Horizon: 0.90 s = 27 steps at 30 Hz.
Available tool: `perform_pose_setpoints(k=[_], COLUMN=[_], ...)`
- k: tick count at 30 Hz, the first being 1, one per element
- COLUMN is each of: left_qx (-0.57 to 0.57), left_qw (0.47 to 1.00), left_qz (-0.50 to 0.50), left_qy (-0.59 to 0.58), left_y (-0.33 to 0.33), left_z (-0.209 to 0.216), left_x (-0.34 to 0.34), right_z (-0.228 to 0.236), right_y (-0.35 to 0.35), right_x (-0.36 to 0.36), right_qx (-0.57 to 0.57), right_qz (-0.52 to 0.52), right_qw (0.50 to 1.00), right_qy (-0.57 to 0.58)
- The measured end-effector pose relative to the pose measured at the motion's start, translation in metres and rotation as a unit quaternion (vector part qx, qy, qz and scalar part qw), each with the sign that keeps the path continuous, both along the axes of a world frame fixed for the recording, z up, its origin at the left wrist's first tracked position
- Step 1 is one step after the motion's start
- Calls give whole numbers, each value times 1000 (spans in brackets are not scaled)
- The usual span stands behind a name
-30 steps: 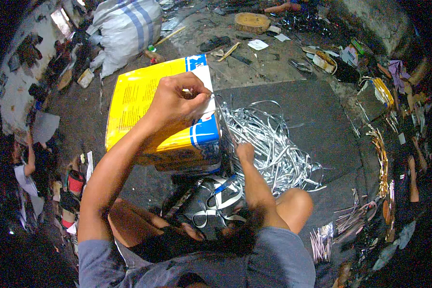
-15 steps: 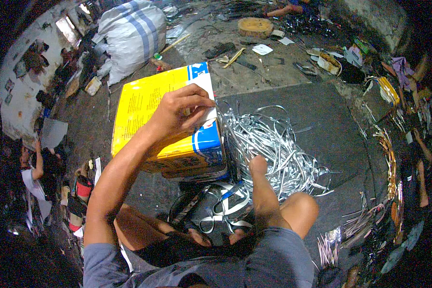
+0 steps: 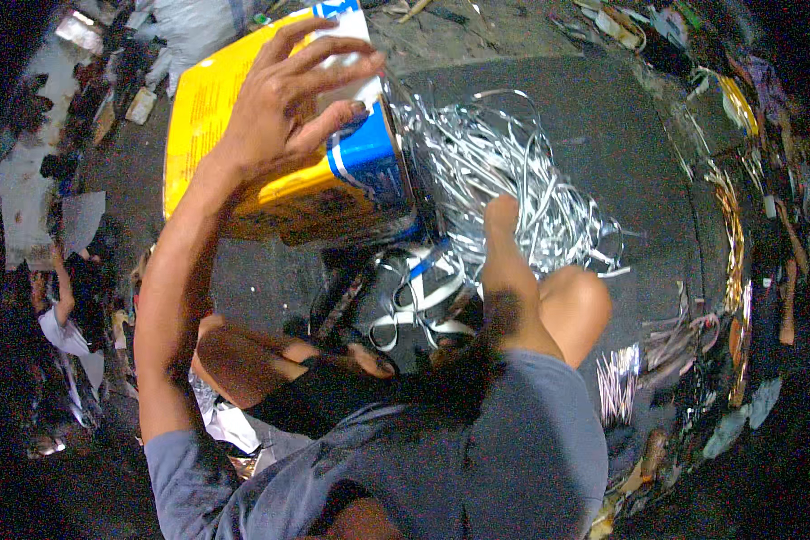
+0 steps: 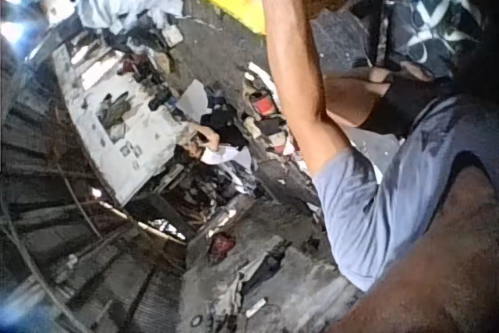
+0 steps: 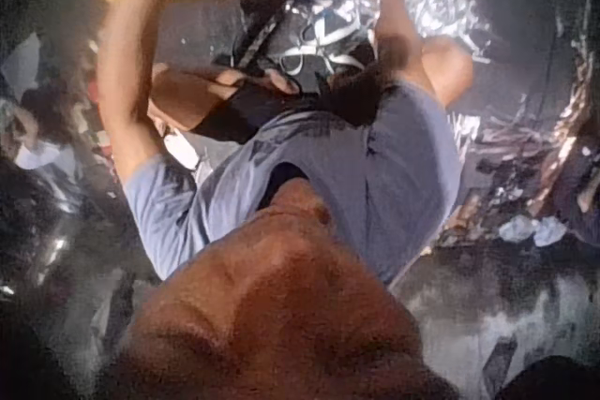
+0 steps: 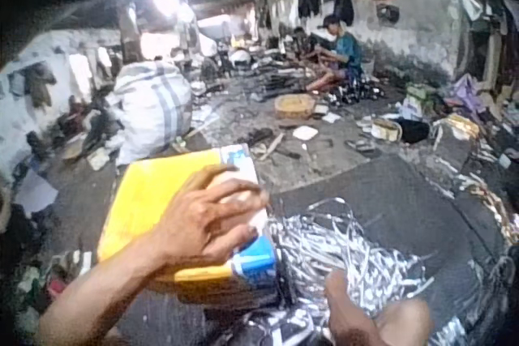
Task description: The person sits on the floor and repeatedly strips white plastic film from a yellow and blue cardboard box. The removed strips are placed on the floor beside the box. The task continues throughout the clip.
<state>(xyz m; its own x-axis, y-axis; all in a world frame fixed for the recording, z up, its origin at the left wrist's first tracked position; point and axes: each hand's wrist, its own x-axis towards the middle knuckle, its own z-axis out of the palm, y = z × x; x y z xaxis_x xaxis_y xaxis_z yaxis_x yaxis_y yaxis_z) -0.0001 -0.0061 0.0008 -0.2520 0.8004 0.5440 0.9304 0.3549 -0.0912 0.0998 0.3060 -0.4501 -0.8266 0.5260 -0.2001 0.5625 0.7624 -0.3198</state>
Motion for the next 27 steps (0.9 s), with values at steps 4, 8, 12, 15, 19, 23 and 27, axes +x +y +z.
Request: perform_pose_setpoints(k=[4, 8, 12, 15, 19, 23, 27], left_qx=[-36, 10, -16, 63, 90, 55, 34], left_qw=[998, 1000, 999, 997, 990, 965, 880], left_qz=[39, 22, 42, -7, -32, -7, 56], left_qy=[28, 5, -6, 32, 102, -255, -470], left_y=[7, 11, 7, 7, -1, -35, -64], left_z=[-1, -7, -6, -1, 0, -33, -70], left_x=[2, -1, -8, 2, 56, 142, 181], right_z=[-13, 31, 85, 93, 100, 159, 282], right_y=[23, -30, -116, -171, -204, -218, -210], right_x=[-14, -14, 44, 92, 108, 84, 78], right_qx=[80, -87, -104, 30, 51, 8, -42], right_qz=[111, -311, 91, 495, 475, 570, 606], right_qw=[987, 934, 990, 868, 864, 791, 785], right_qy=[-85, 151, -26, 15, -157, -221, -123])
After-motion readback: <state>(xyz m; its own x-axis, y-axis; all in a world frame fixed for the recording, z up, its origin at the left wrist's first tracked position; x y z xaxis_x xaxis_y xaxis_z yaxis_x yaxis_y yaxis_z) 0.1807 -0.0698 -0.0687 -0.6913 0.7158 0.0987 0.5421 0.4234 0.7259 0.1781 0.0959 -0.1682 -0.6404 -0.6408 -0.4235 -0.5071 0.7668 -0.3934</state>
